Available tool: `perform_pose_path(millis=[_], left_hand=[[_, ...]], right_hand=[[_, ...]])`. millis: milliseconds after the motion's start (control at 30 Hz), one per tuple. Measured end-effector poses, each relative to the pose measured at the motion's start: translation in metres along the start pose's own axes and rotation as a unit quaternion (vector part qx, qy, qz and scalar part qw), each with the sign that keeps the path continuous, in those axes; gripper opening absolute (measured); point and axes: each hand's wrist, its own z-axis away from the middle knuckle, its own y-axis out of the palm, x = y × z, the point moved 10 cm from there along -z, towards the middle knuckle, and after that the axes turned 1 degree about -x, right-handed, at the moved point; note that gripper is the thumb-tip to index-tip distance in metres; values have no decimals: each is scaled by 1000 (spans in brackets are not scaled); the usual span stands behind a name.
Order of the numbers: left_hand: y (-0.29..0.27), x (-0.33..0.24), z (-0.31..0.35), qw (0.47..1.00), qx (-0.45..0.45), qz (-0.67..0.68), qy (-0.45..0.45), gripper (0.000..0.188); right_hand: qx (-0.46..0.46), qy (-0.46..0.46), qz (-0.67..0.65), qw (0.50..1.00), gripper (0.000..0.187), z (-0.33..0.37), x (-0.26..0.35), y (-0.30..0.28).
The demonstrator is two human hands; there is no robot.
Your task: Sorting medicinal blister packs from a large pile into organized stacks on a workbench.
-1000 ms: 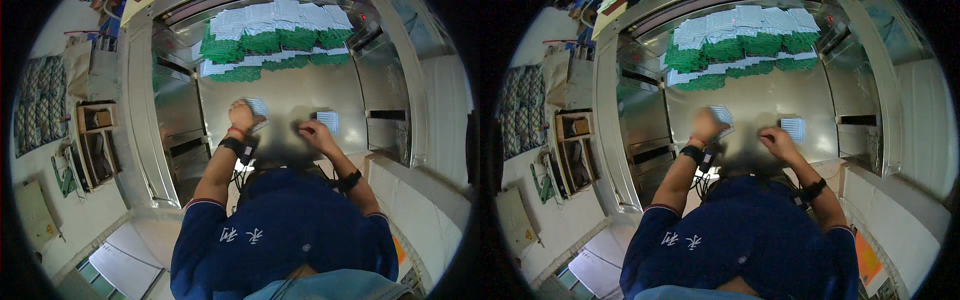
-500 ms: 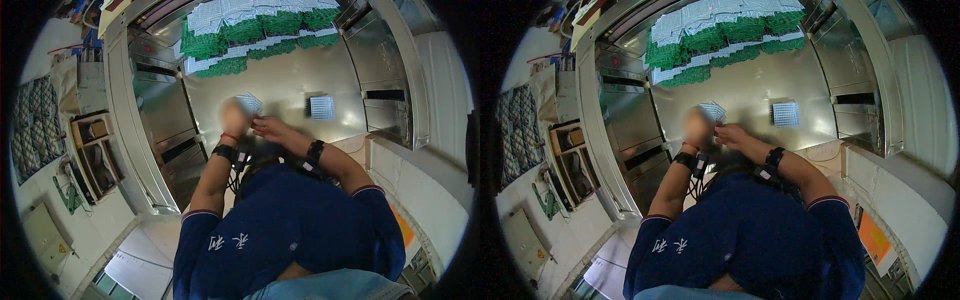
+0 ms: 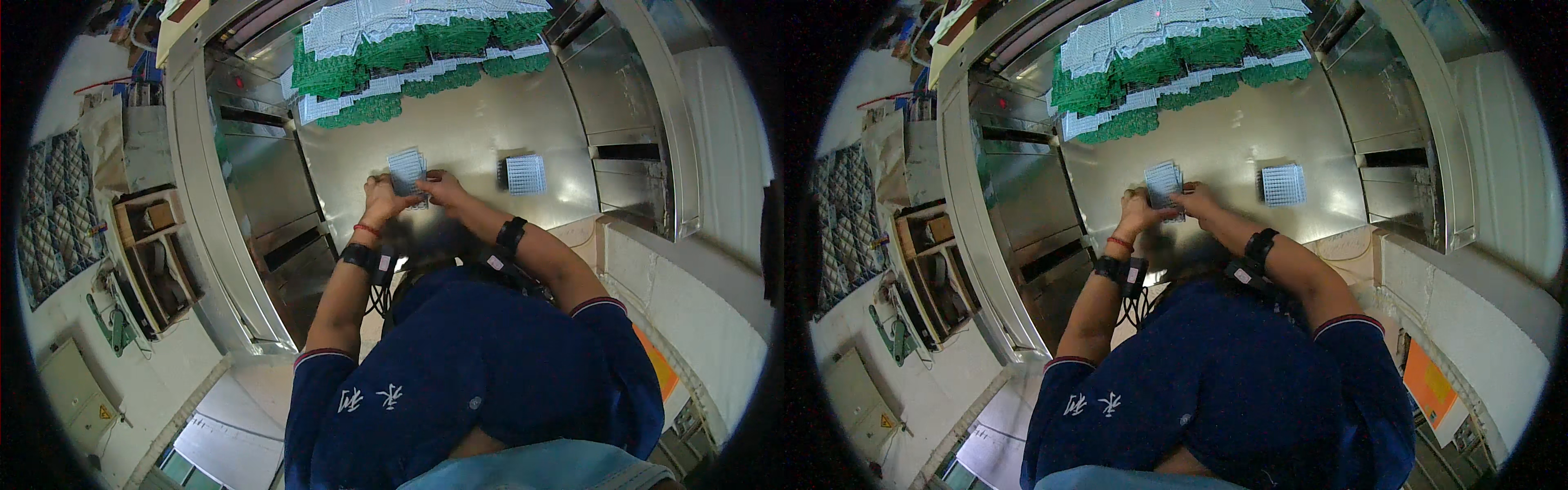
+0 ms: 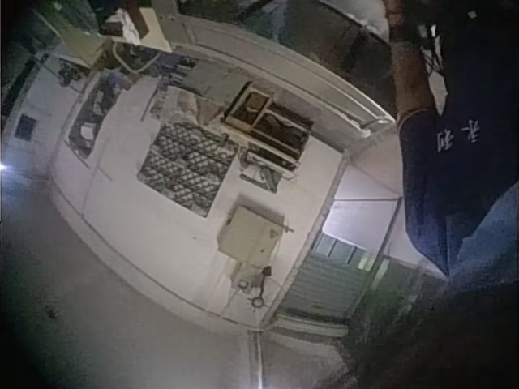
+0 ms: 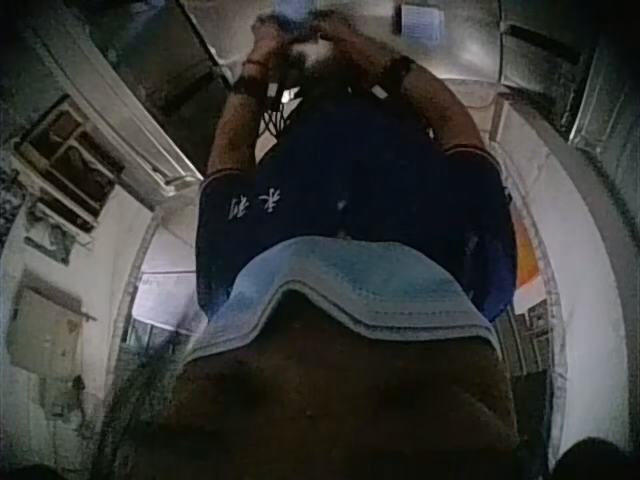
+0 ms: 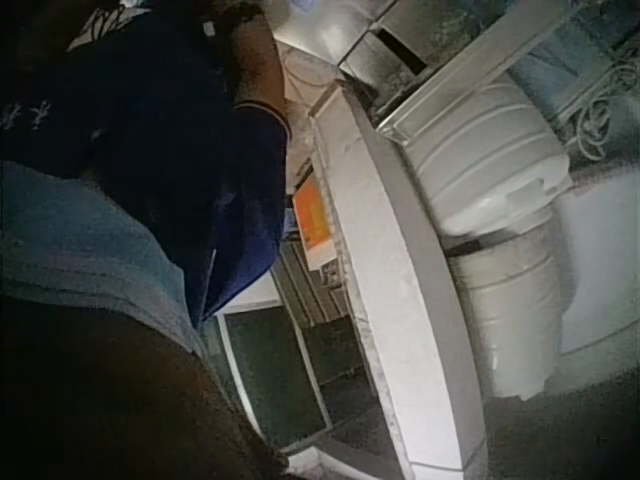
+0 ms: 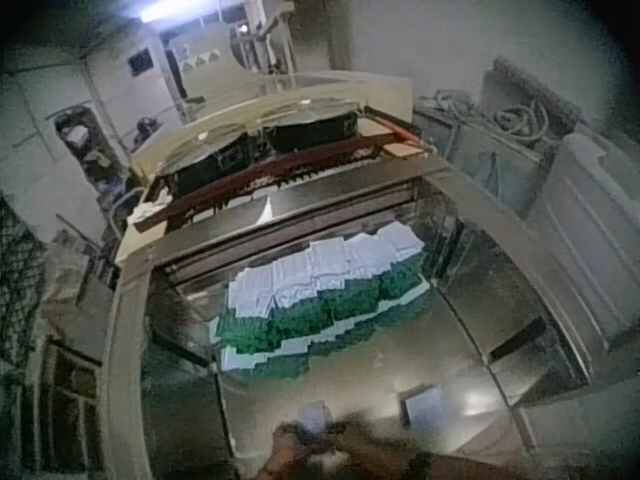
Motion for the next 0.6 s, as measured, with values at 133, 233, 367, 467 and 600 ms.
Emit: perform_pose_path(millis=[133, 233, 367, 467, 600], left_hand=[[17, 9, 4, 999, 31, 5, -10, 59], [10, -2, 1, 997, 19, 38, -65, 47], [9, 5, 4, 994, -18, 94, -44, 41], [15, 12, 14, 974, -11, 221, -42, 38], [-4, 12, 31, 889, -75, 450, -31, 46]], right_hand=[[-30, -92, 211, 973, 63, 19, 39, 15], [-36, -96, 261, 960, 58, 19, 53, 7], [-64, -32, 258, 963, 44, 9, 42, -8], [9, -85, 177, 980, 33, -14, 14, 2], [93, -294, 156, 939, 28, 35, 65, 25]])
